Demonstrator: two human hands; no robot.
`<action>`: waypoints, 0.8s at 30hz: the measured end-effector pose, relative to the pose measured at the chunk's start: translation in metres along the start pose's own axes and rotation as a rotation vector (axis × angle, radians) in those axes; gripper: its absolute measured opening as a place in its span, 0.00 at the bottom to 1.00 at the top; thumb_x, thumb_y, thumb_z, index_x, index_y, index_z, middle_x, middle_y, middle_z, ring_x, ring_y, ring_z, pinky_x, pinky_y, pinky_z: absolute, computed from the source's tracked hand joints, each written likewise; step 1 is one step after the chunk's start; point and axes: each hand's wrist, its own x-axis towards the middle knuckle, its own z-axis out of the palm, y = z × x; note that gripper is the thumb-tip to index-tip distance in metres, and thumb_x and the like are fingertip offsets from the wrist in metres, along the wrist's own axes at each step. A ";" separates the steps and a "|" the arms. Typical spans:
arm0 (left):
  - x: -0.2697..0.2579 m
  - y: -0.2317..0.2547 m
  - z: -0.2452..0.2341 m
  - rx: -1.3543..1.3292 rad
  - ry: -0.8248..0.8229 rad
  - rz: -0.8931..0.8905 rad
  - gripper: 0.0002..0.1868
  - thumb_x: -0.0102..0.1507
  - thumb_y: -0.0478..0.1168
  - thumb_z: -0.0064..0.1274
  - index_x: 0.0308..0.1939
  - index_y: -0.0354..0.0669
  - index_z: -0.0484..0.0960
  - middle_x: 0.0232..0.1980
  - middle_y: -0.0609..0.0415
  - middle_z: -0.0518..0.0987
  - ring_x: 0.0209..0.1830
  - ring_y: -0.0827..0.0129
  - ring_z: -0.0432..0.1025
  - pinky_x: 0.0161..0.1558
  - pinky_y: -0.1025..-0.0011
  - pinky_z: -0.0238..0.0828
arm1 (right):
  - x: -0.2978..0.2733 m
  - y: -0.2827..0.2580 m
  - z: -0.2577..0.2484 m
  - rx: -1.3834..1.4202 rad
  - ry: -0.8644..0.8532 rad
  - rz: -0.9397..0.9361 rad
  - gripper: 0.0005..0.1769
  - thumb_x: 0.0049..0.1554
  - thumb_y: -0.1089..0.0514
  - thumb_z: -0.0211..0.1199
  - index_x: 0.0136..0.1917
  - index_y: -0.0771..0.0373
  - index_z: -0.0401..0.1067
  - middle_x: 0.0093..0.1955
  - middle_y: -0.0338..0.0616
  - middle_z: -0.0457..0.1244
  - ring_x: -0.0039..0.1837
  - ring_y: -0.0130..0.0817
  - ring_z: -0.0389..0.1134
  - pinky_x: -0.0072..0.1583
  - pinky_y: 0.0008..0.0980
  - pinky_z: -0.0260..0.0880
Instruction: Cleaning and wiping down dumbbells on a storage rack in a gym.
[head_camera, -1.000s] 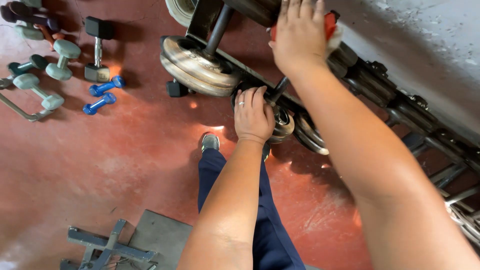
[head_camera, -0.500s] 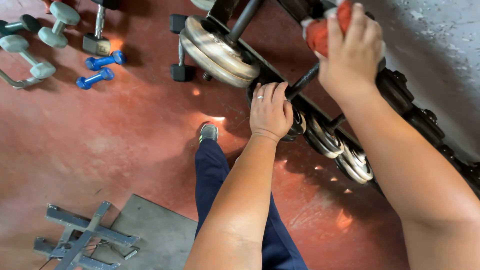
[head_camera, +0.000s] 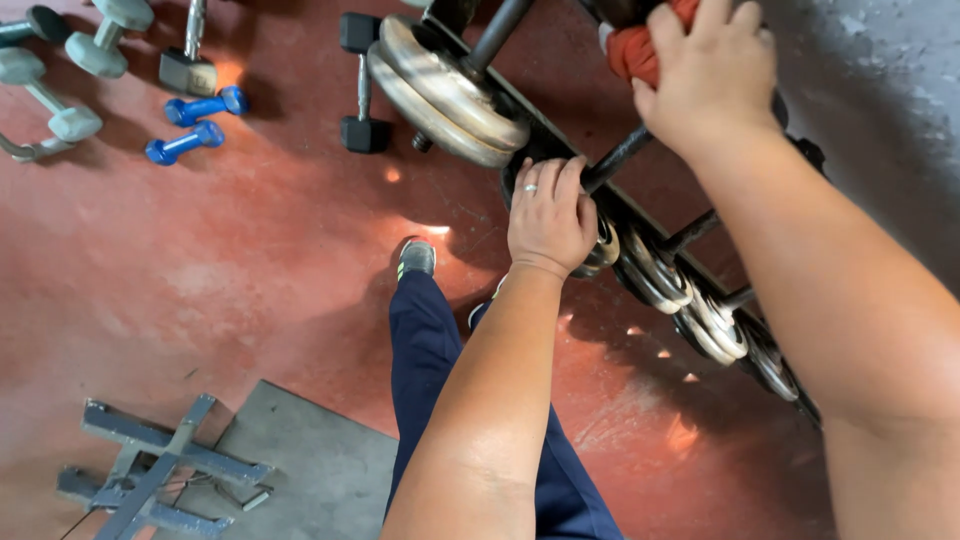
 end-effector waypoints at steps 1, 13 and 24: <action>0.001 0.000 0.001 0.004 0.013 0.001 0.22 0.56 0.32 0.51 0.56 0.37 0.75 0.51 0.45 0.75 0.53 0.49 0.70 0.71 0.54 0.62 | 0.007 -0.001 0.006 -0.002 0.013 -0.004 0.29 0.53 0.36 0.69 0.63 0.51 0.75 0.57 0.52 0.59 0.48 0.47 0.63 0.42 0.40 0.69; 0.000 -0.002 0.000 0.002 -0.019 -0.021 0.22 0.56 0.33 0.51 0.56 0.38 0.74 0.49 0.45 0.76 0.51 0.49 0.71 0.70 0.53 0.63 | -0.041 0.004 -0.018 0.275 -0.001 0.088 0.43 0.60 0.50 0.79 0.83 0.51 0.64 0.78 0.57 0.49 0.64 0.60 0.64 0.58 0.52 0.72; -0.001 0.000 0.001 0.032 0.001 0.001 0.21 0.56 0.33 0.50 0.55 0.37 0.76 0.51 0.45 0.77 0.51 0.49 0.72 0.71 0.55 0.62 | -0.001 -0.015 -0.003 0.111 0.104 0.100 0.25 0.49 0.47 0.77 0.58 0.53 0.76 0.63 0.49 0.59 0.51 0.45 0.60 0.52 0.40 0.61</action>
